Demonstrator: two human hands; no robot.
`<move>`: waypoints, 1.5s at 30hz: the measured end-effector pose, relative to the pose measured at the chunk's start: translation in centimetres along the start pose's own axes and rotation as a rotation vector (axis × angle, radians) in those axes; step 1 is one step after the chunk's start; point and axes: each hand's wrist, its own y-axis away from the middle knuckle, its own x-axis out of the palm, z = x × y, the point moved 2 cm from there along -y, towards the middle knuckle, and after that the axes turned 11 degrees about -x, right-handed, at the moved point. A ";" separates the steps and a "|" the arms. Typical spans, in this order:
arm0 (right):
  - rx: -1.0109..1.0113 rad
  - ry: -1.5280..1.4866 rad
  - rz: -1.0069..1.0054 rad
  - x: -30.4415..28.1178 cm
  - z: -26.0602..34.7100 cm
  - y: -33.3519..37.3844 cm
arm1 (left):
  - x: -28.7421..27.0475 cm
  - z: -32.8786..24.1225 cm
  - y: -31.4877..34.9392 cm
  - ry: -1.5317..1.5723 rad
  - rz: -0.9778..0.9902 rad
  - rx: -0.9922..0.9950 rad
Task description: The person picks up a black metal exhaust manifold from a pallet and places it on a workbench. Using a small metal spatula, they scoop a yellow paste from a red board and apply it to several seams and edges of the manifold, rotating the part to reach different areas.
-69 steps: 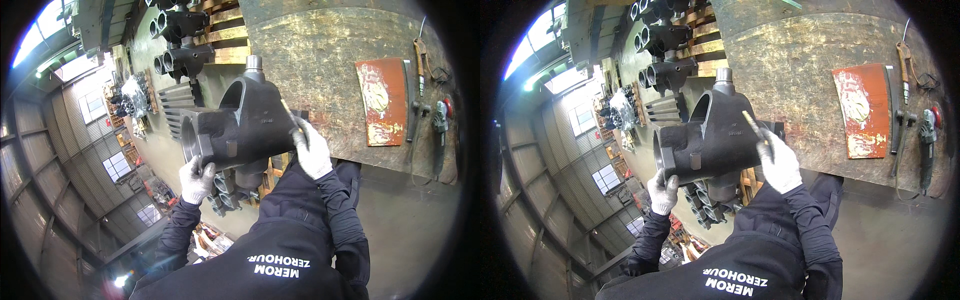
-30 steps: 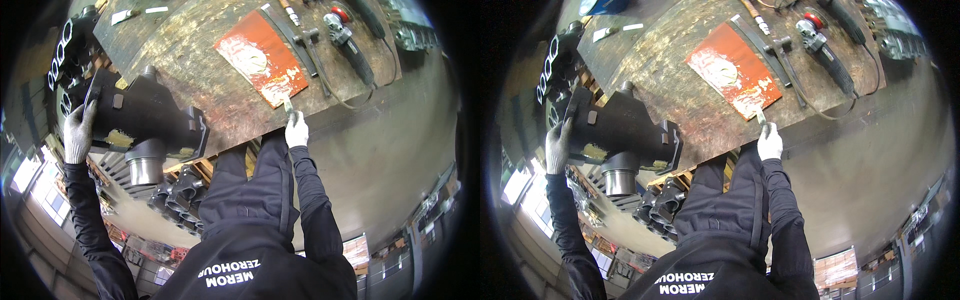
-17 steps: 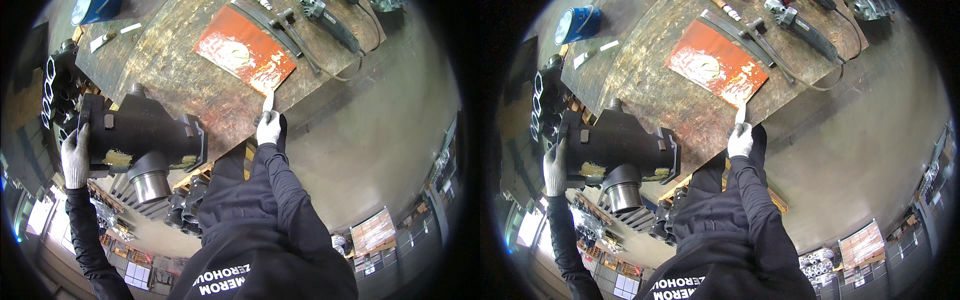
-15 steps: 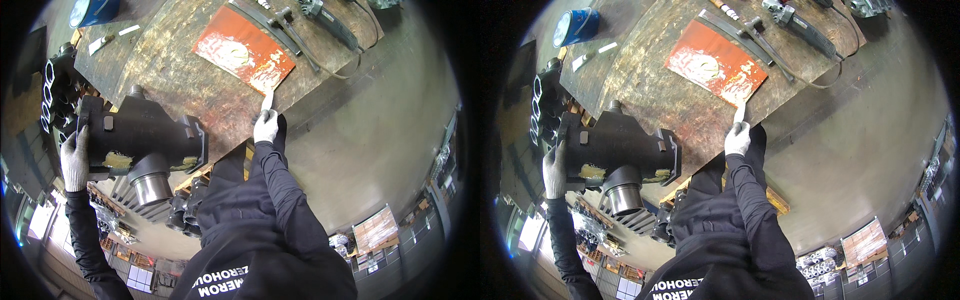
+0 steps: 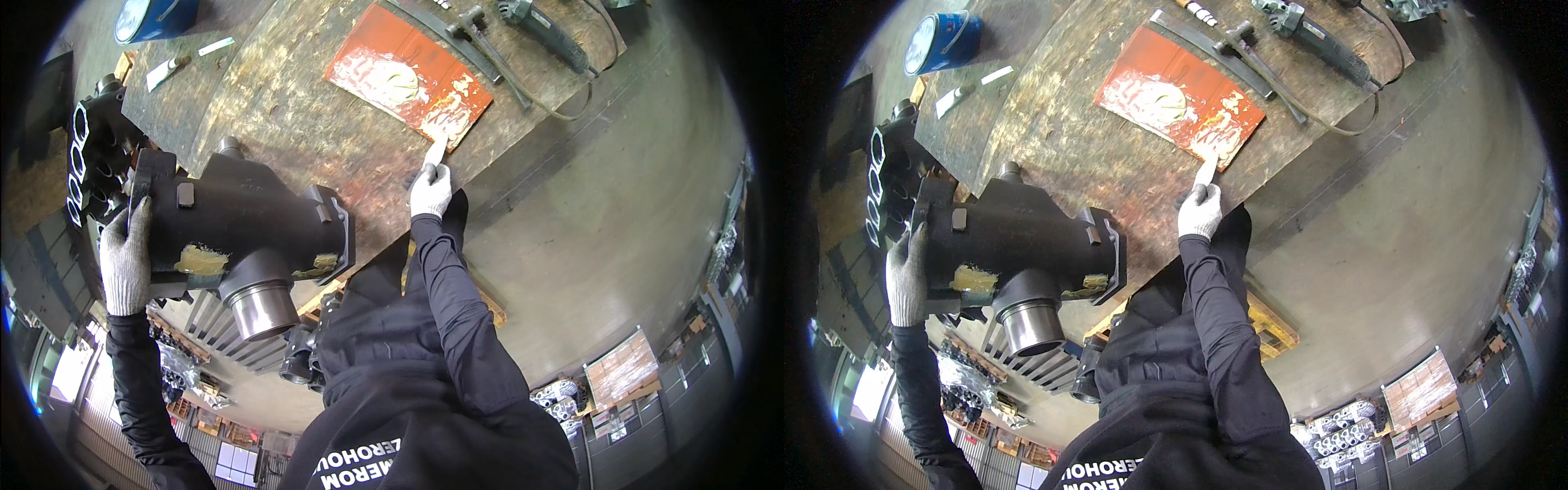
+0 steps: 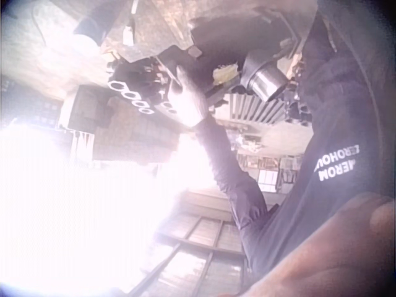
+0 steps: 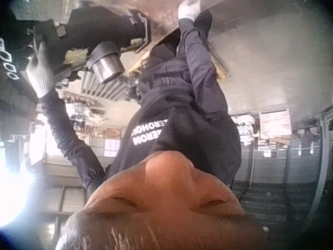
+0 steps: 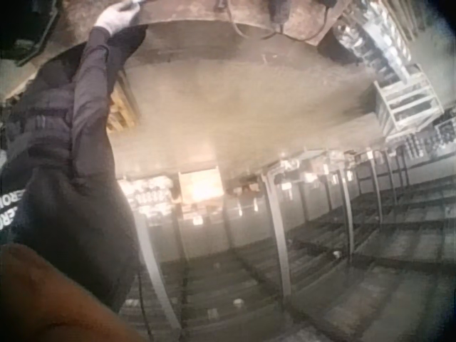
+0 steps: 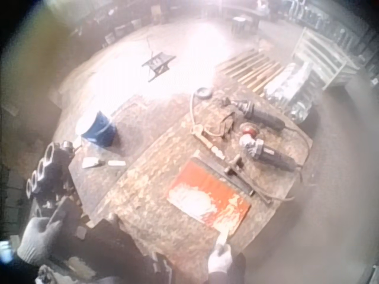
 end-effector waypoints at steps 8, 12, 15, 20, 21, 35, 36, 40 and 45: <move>-0.183 0.112 0.013 1.1 -3.6 -1.5 | 0.1 -0.3 -0.1 0.074 0.066 0.007; -0.033 -0.148 0.091 0.6 -4.4 -1.2 | 0.2 -0.8 0.1 -0.048 -0.023 0.007; -0.130 -0.074 0.174 -0.1 -1.9 -0.2 | 0.3 -0.9 0.4 -0.054 -0.056 0.062; -0.004 -0.400 0.480 1.3 6.2 3.7 | -0.4 -0.9 0.9 -0.104 -0.096 0.227; 0.025 -0.435 0.552 2.2 8.0 4.4 | -0.3 -0.6 0.8 0.014 -0.030 0.111; -0.598 -0.163 1.399 18.9 18.3 10.8 | -0.2 -2.2 1.9 -0.220 -0.089 0.182; -0.595 -0.124 1.421 19.5 18.0 10.9 | -0.3 -2.2 1.9 -0.198 -0.074 0.123; -0.659 -0.160 1.432 20.5 17.3 11.0 | -0.4 -2.5 1.7 -0.214 -0.028 0.083; -0.685 -0.161 1.435 21.2 17.2 11.2 | -0.5 -2.6 1.6 -0.189 0.018 0.012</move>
